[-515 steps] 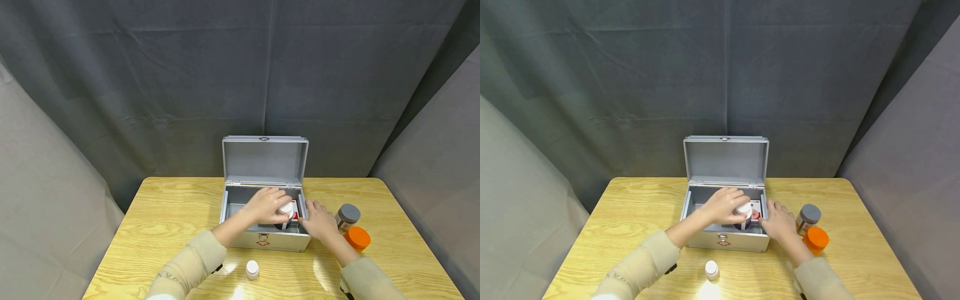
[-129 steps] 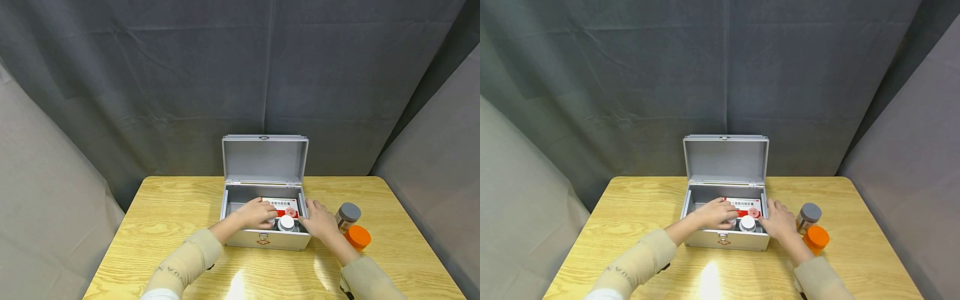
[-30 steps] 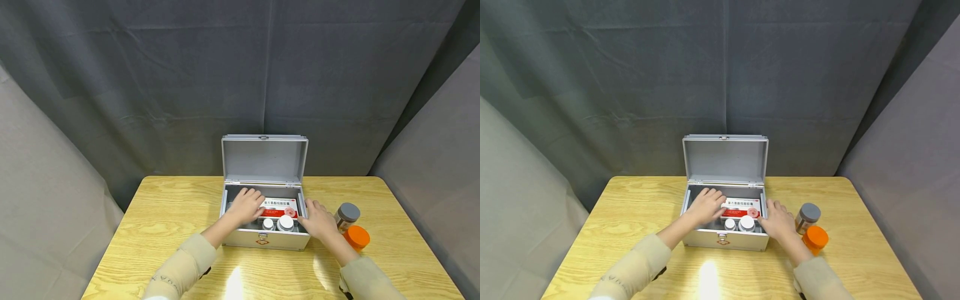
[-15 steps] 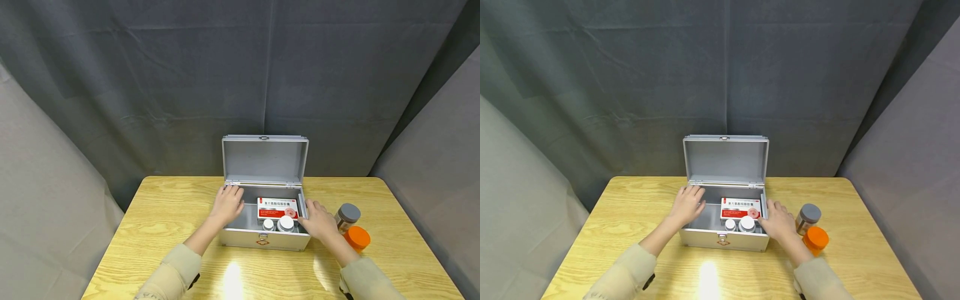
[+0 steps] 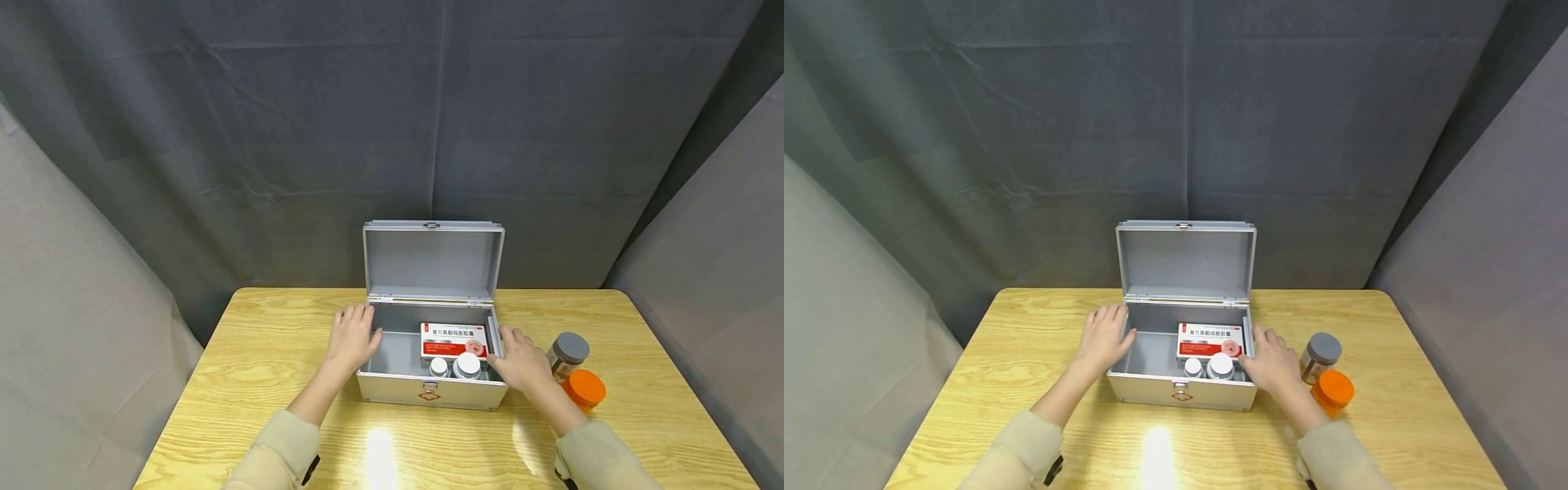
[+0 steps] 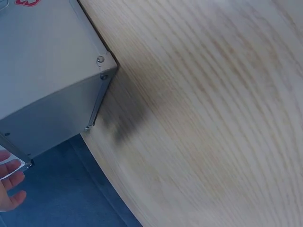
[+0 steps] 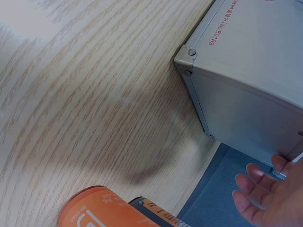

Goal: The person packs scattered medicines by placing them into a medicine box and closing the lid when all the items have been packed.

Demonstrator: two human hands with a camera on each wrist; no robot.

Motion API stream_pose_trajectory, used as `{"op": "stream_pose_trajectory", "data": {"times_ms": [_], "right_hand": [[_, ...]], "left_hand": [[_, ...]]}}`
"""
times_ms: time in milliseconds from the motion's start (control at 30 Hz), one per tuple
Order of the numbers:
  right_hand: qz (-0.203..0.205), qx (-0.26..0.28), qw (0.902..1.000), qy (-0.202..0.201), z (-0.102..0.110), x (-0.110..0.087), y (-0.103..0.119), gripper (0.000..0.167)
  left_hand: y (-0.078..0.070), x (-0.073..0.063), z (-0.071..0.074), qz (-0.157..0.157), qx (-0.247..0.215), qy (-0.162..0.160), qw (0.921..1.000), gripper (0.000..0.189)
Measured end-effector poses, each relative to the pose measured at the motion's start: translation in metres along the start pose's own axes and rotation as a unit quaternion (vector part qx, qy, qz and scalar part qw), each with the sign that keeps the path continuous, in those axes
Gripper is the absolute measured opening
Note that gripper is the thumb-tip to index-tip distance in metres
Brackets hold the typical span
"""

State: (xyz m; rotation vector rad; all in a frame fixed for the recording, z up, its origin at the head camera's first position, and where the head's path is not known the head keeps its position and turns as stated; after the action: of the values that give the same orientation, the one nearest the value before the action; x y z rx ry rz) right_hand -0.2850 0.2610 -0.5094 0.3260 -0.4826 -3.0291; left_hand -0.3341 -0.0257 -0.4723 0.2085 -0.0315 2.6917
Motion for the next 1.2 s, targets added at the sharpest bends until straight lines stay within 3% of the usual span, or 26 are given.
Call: {"op": "stream_pose_trajectory", "data": {"times_ms": [133,367,1200], "right_hand": [[0.000,0.000,1.0000,-0.003,0.000,0.000,0.000,0.062],[0.002,-0.001,1.0000,-0.005,-0.001,0.000,0.000,0.063],[0.002,0.001,0.9999,-0.010,0.001,-0.001,0.000,0.061]], "left_hand": [[0.006,-0.001,-0.002,0.020,-0.020,0.010,0.9995,0.048],[0.015,-0.002,-0.008,0.044,-0.029,0.060,0.9968,0.058],[0.026,-0.001,-0.030,0.062,-0.078,0.164,0.9813,0.068]]}}
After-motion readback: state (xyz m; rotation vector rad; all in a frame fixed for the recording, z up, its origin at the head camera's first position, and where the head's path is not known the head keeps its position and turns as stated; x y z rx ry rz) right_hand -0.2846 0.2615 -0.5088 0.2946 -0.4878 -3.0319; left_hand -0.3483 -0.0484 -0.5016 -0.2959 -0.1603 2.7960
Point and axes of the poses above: each hand's wrist, its own x-axis towards the middle knuckle, its own z-axis out of the back of the hand, y = z × x, the point moved 8 cm from there along x, towards the middle knuckle, and after that the axes turned 14 degrees about y, right-handed, at the moved point
